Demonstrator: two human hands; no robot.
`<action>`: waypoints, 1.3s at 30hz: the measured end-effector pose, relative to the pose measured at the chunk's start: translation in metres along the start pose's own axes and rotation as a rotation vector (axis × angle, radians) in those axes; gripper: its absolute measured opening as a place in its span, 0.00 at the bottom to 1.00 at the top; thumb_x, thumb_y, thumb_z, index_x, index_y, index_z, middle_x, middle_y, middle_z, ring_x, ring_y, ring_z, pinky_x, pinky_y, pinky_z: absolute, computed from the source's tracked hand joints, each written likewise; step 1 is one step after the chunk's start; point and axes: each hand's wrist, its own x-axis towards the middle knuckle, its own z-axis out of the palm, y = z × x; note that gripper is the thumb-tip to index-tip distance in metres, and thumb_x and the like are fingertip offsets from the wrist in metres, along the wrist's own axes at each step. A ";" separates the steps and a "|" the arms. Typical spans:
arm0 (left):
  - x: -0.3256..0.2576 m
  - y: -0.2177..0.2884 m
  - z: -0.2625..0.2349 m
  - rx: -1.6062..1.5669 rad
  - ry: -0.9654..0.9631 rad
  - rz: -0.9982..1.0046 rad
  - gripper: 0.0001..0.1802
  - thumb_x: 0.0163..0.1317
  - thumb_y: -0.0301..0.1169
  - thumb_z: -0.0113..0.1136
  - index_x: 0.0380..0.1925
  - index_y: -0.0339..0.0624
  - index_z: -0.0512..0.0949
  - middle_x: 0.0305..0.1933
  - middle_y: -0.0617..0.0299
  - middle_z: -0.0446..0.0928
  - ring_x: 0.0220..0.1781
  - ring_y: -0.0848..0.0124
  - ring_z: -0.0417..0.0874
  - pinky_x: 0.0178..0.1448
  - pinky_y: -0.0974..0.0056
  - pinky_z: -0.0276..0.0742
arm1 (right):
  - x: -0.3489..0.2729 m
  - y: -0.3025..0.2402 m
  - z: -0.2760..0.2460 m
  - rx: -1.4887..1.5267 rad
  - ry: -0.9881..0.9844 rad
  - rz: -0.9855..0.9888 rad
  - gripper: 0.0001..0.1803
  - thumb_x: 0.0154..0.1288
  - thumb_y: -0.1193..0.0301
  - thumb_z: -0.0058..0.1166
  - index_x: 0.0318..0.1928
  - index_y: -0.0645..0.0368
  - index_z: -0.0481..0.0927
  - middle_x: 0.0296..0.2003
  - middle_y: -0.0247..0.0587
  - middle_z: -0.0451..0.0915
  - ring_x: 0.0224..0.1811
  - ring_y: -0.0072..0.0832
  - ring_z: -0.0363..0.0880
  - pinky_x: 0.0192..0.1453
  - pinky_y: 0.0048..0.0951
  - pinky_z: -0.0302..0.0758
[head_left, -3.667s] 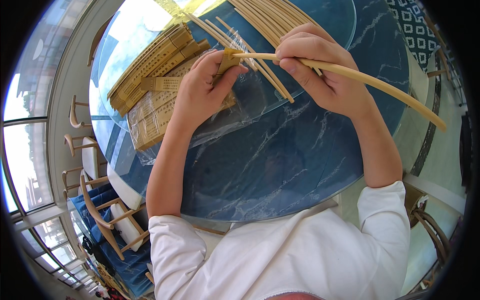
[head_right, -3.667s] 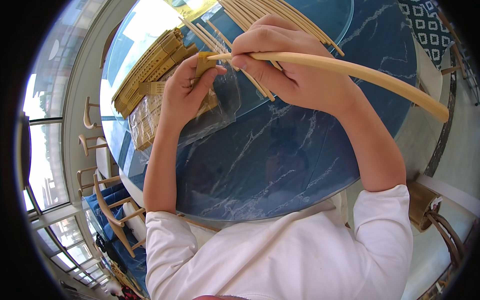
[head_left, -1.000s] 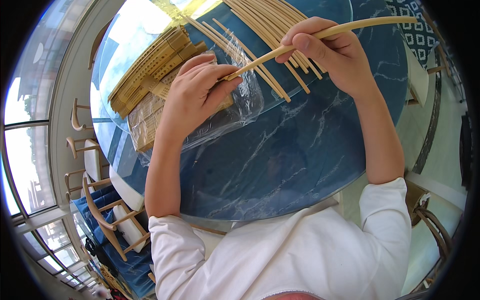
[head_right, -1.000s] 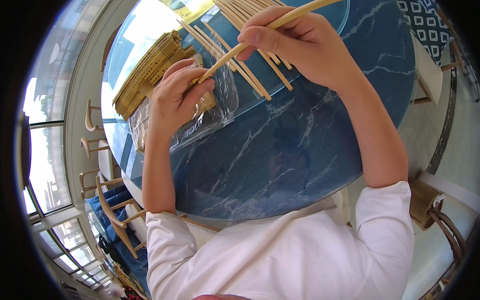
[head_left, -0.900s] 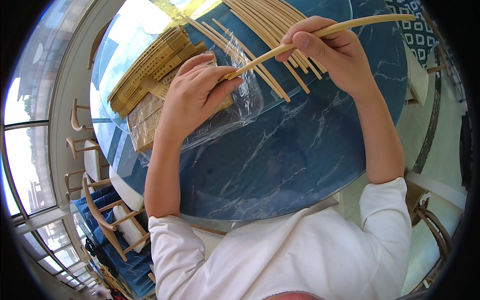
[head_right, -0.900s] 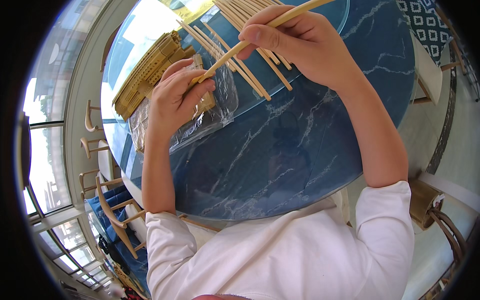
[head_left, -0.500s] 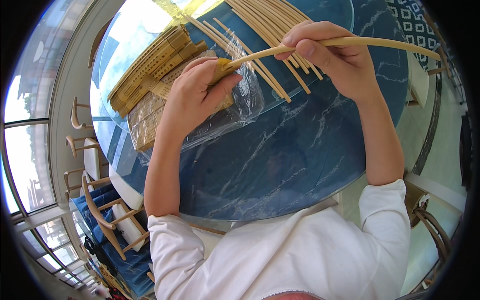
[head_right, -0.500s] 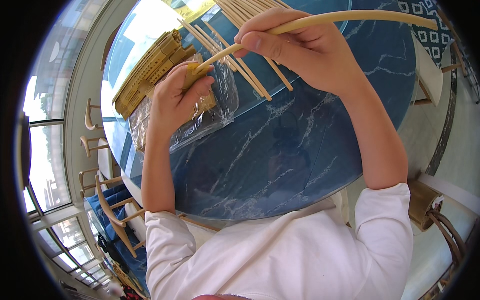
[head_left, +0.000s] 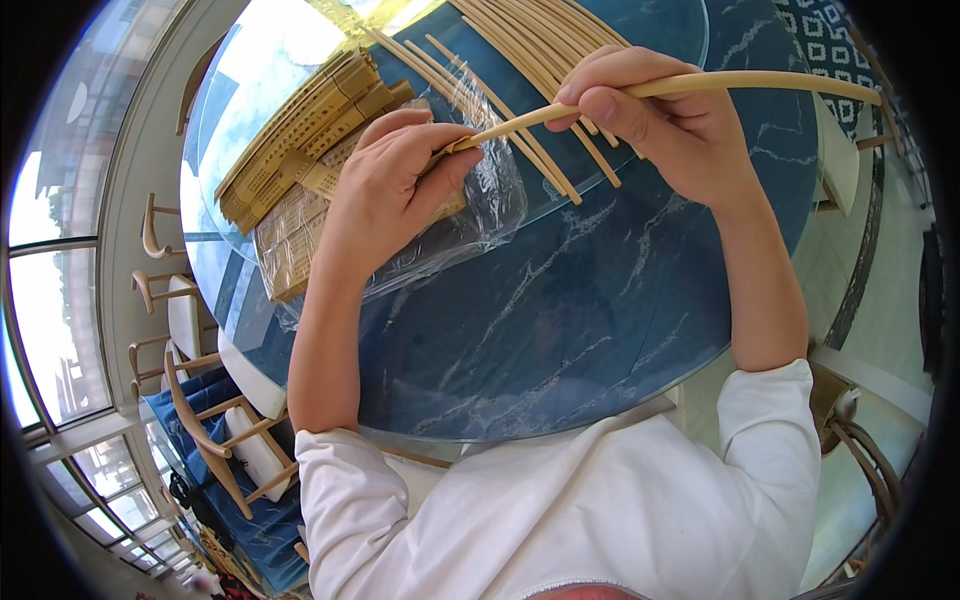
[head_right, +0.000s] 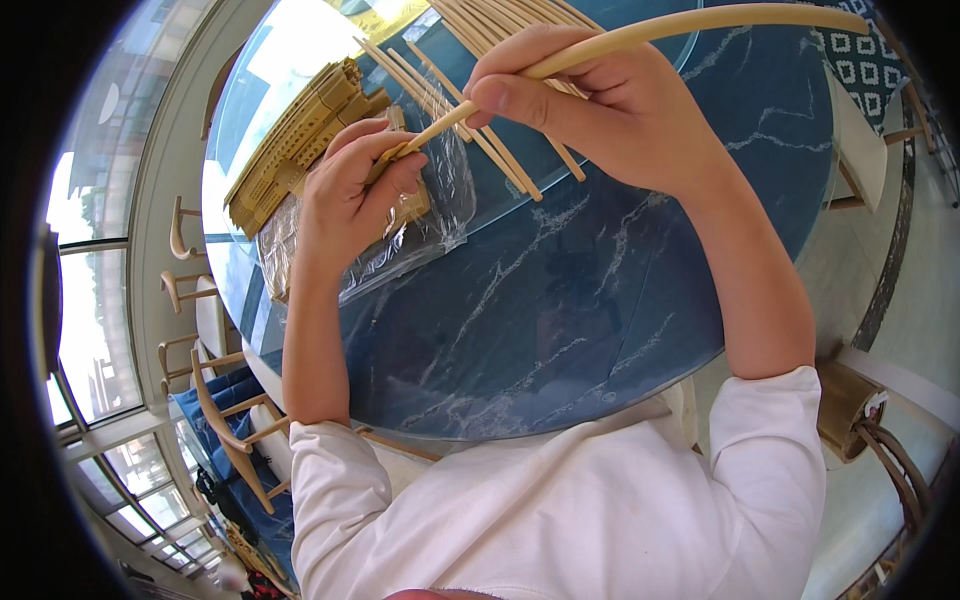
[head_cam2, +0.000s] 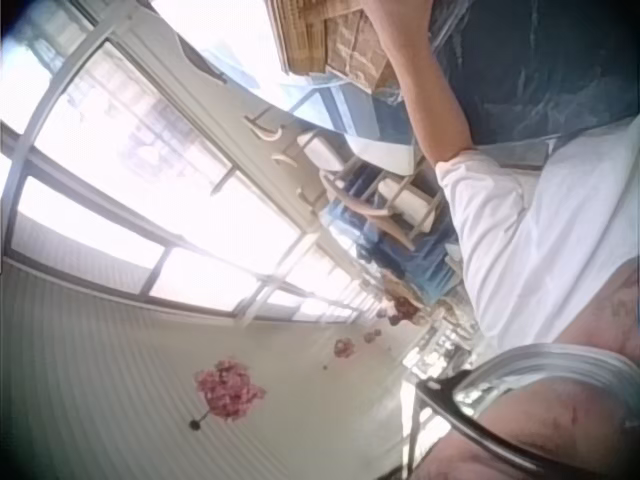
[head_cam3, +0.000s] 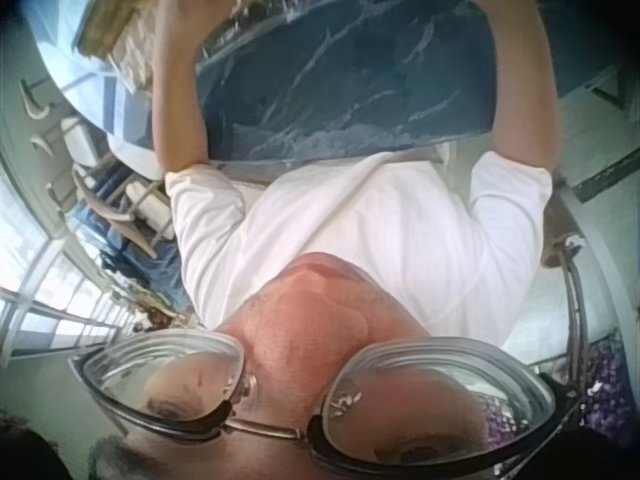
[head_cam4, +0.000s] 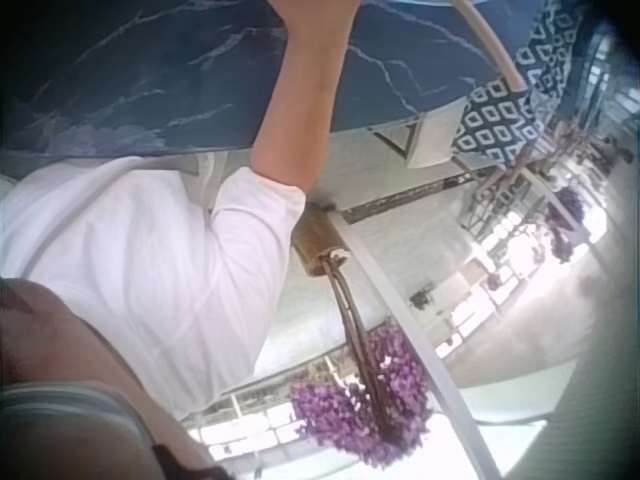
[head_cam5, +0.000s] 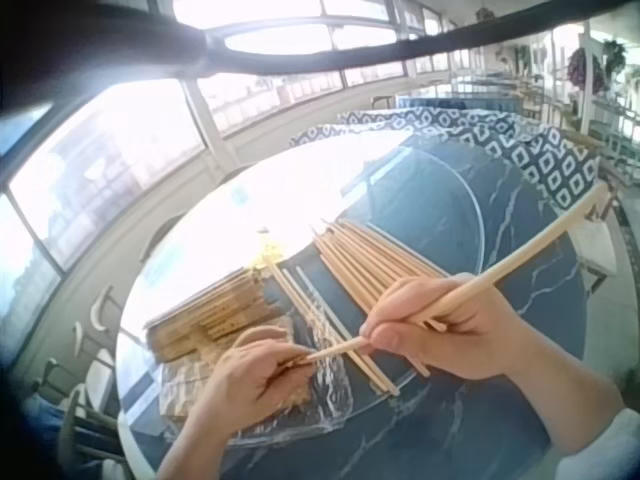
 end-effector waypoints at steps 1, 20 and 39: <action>0.001 0.000 -0.001 0.015 -0.028 0.026 0.12 0.68 0.35 0.74 0.47 0.42 0.89 0.36 0.58 0.89 0.49 0.59 0.90 0.71 0.51 0.78 | 0.000 -0.001 -0.001 0.007 -0.003 0.012 0.10 0.80 0.68 0.61 0.51 0.61 0.88 0.39 0.37 0.90 0.44 0.23 0.89 0.48 0.20 0.82; 0.007 0.008 -0.011 0.074 -0.067 0.176 0.11 0.67 0.31 0.74 0.48 0.44 0.89 0.32 0.64 0.90 0.37 0.69 0.92 0.74 0.48 0.79 | 0.000 -0.005 -0.003 0.053 -0.059 0.054 0.09 0.80 0.71 0.60 0.51 0.62 0.88 0.42 0.42 0.89 0.43 0.26 0.89 0.49 0.24 0.84; 0.005 0.006 -0.012 -0.030 -0.161 0.074 0.13 0.81 0.31 0.55 0.52 0.39 0.87 0.44 0.61 0.92 0.45 0.67 0.91 0.78 0.50 0.74 | -0.002 0.001 0.001 -0.050 0.017 0.023 0.11 0.80 0.66 0.62 0.51 0.58 0.90 0.37 0.31 0.89 0.34 0.13 0.80 0.34 0.17 0.73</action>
